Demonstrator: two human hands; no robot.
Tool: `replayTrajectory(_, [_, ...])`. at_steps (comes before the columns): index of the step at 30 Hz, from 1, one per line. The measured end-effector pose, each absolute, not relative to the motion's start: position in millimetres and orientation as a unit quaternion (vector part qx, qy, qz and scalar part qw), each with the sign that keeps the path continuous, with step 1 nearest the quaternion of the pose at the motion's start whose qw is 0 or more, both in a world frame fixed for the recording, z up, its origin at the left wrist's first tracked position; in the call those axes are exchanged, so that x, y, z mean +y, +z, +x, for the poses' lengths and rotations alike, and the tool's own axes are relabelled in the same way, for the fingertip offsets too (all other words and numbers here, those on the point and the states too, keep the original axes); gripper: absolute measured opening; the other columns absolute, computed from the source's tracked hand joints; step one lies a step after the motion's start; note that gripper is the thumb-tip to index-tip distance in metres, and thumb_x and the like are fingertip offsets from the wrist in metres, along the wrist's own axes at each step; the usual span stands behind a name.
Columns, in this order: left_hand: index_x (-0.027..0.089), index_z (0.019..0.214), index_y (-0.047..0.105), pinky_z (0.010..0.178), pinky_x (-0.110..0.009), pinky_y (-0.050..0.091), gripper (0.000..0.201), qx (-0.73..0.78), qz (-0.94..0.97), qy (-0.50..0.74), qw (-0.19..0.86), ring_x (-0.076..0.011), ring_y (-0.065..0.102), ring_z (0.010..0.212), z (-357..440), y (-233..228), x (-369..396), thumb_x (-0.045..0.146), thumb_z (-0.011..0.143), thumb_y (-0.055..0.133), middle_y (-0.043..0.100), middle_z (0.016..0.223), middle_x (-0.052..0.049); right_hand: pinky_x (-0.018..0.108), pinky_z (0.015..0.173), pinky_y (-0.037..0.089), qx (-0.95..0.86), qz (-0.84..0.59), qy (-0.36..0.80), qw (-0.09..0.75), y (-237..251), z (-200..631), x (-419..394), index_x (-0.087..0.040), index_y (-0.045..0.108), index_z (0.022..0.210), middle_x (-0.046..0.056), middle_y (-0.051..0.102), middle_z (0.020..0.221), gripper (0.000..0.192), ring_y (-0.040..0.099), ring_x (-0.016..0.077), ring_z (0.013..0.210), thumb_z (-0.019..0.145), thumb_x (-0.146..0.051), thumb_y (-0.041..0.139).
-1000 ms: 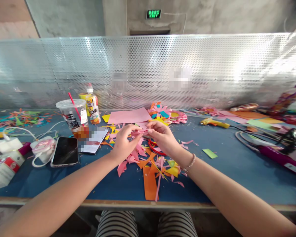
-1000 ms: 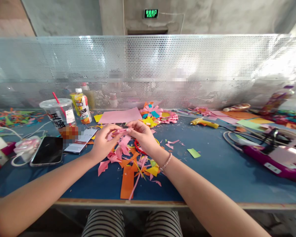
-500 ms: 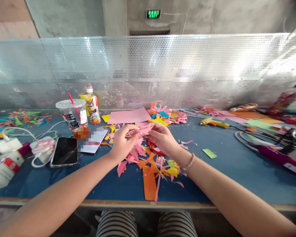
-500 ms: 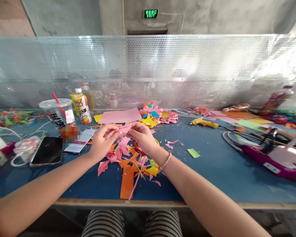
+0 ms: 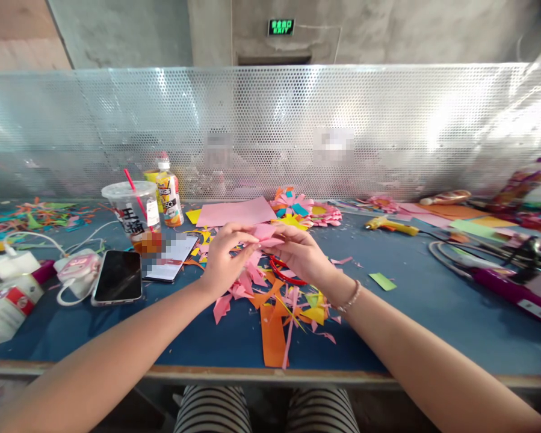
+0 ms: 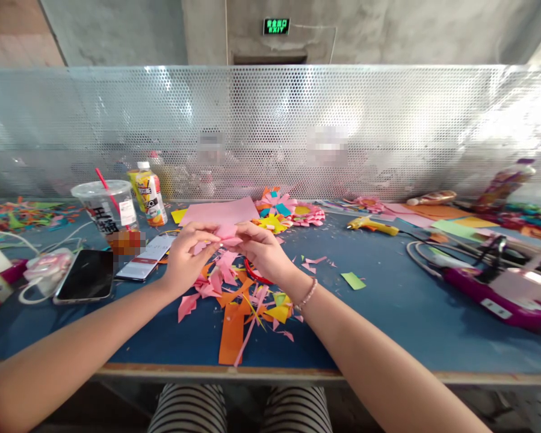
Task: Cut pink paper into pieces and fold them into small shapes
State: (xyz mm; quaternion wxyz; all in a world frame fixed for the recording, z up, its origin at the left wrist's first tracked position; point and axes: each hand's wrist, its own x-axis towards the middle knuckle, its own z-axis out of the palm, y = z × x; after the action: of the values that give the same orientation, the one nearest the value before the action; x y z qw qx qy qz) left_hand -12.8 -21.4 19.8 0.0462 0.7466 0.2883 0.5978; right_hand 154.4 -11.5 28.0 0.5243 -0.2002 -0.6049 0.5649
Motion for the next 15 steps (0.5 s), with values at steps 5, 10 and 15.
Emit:
replayTrajectory(5, [0.024,0.079,0.062,0.083,-0.035,0.042,0.010,0.266,0.761,0.590,0.043,-0.0151,0.055,0.093,-13,19,-20,0.016,0.075,0.056,0.059,0.097,-0.004,0.030,0.073,0.050,-0.600,-0.190,0.566,0.532,26,160,-6,-0.025,0.066,0.081,0.001,0.060,0.092,0.019,0.058,0.0129,0.082,0.065,-0.016,0.060])
replayTrajectory(10, [0.023,0.079,0.063,0.080,-0.035,0.045,0.012,0.250,0.765,0.593,0.031,-0.0150,0.057,0.091,-14,21,-18,0.015,0.075,0.056,0.060,0.094,-0.004,0.027,0.074,0.048,-0.665,-0.144,0.494,0.541,25,160,1,-0.027,0.067,0.080,-0.001,0.061,0.087,0.019,0.056,0.0103,0.077,0.066,-0.015,0.063])
replayTrajectory(15, [0.021,0.082,0.061,0.080,-0.035,0.046,0.010,0.239,0.761,0.599,0.070,-0.0160,0.058,0.091,-12,19,-19,0.016,0.074,0.058,0.063,0.093,-0.005,0.028,0.079,0.045,-0.712,-0.164,0.439,0.524,25,156,1,-0.025,0.067,0.079,-0.001,0.063,0.086,0.015,0.057,0.0108,0.081,0.068,-0.015,0.064])
